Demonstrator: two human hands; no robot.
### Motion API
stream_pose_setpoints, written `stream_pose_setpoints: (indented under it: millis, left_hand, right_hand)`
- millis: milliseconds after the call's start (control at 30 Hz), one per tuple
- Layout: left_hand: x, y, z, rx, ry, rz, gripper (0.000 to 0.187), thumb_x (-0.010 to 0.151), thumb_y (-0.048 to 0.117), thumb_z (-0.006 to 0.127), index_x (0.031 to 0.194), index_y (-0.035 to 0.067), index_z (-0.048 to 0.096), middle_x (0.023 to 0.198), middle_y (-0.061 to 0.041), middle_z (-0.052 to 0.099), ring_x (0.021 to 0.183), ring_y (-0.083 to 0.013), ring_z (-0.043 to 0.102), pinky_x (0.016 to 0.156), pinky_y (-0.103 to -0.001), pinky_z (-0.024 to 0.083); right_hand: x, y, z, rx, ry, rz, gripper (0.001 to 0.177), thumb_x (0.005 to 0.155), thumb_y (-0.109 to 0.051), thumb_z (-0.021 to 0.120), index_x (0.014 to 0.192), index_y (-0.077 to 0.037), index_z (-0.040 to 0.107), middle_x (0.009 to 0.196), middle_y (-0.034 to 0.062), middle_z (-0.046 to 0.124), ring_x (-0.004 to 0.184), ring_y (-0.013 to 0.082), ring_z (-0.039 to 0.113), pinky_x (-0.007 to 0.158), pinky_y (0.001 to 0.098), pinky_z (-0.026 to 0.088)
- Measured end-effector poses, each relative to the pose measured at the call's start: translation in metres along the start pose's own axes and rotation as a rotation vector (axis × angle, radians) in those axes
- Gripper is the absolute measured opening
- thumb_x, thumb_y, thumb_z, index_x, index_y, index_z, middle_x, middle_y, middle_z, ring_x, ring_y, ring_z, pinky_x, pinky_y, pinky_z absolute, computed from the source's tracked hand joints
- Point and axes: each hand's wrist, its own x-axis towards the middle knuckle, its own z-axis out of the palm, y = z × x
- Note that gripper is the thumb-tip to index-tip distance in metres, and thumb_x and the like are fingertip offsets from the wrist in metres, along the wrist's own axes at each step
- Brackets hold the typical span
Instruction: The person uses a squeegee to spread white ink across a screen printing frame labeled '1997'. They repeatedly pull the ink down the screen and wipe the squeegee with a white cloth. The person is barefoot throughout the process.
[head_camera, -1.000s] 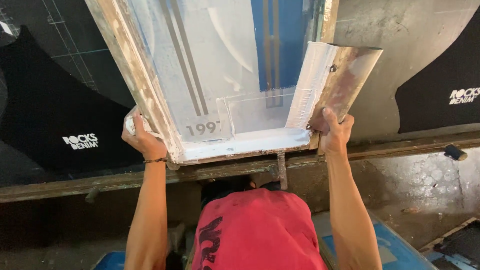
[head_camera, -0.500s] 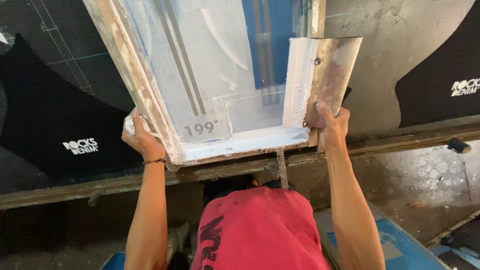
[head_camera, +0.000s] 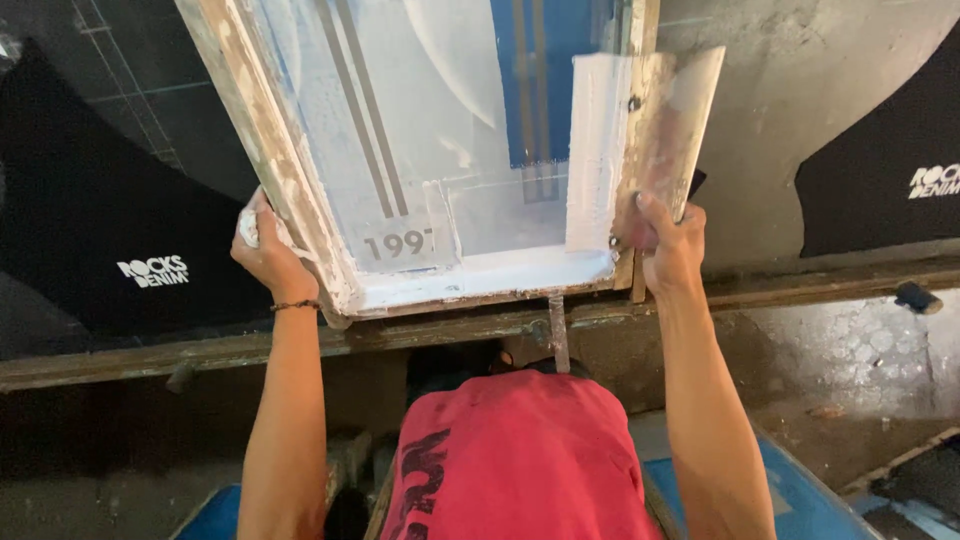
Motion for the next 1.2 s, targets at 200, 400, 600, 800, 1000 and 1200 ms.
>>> stream_pose_setpoints:
  millis: [200, 400, 600, 800, 1000, 1200]
  left_hand:
    - [-0.001, -0.005, 0.005, -0.101, 0.059, -0.012, 0.024, 0.094, 0.015, 0.068, 0.108, -0.004, 0.077, 0.100, -0.025, 0.073, 0.098, -0.0299, 0.072, 0.090, -0.044, 0.056]
    - [-0.001, -0.004, 0.005, -0.144, 0.077, -0.008, 0.020, 0.093, 0.016, 0.070, 0.104, 0.000, 0.077, 0.097, -0.022, 0.073, 0.094, -0.0292, 0.073, 0.087, -0.042, 0.057]
    - [0.000, -0.009, 0.002, -0.138, 0.058, 0.058, 0.021, 0.096, 0.013, 0.066, 0.104, -0.003, 0.077, 0.095, -0.023, 0.072, 0.093, -0.0300, 0.074, 0.087, -0.040, 0.057]
    - [-0.001, -0.006, 0.000, -0.065, 0.035, 0.130, 0.023, 0.097, 0.013, 0.064, 0.105, -0.003, 0.078, 0.096, -0.022, 0.072, 0.093, -0.0300, 0.073, 0.087, -0.039, 0.056]
    - [-0.003, -0.006, 0.001, -0.110, 0.016, 0.121, 0.026, 0.099, 0.014, 0.062, 0.111, -0.005, 0.077, 0.100, -0.026, 0.071, 0.098, -0.0357, 0.073, 0.090, -0.042, 0.056]
    - [-0.006, 0.004, 0.001, -0.112, 0.004, 0.060, 0.026, 0.099, 0.016, 0.062, 0.109, -0.004, 0.075, 0.102, -0.025, 0.072, 0.098, -0.0285, 0.070, 0.091, -0.043, 0.054]
  right_hand:
    - [-0.007, -0.005, -0.003, 0.041, -0.159, -0.075, 0.041, 0.087, -0.021, 0.088, 0.067, -0.012, 0.053, 0.060, -0.0027, 0.045, 0.053, 0.0053, 0.046, 0.056, 0.0233, 0.046]
    - [-0.003, -0.005, 0.003, 0.100, -0.186, -0.106, 0.034, 0.085, -0.021, 0.087, 0.067, -0.013, 0.060, 0.058, -0.0029, 0.052, 0.049, 0.0054, 0.049, 0.053, 0.0226, 0.048]
    - [0.000, 0.005, -0.012, 0.134, -0.164, -0.132, 0.034, 0.086, -0.017, 0.086, 0.067, -0.012, 0.058, 0.057, -0.0010, 0.050, 0.050, 0.0060, 0.050, 0.053, 0.0240, 0.047]
    - [-0.006, 0.001, -0.009, 0.139, -0.158, -0.108, 0.033, 0.085, -0.017, 0.087, 0.067, -0.010, 0.060, 0.056, -0.0007, 0.051, 0.048, 0.0078, 0.050, 0.051, 0.0244, 0.047]
    - [-0.013, -0.010, 0.004, 0.127, -0.184, -0.142, 0.035, 0.086, -0.017, 0.086, 0.065, -0.013, 0.058, 0.056, -0.0019, 0.048, 0.050, 0.0040, 0.046, 0.053, 0.0217, 0.043]
    - [-0.020, -0.022, 0.016, 0.092, -0.172, -0.127, 0.033, 0.084, -0.019, 0.087, 0.066, -0.014, 0.060, 0.056, -0.0032, 0.050, 0.050, 0.0035, 0.045, 0.051, 0.0227, 0.041]
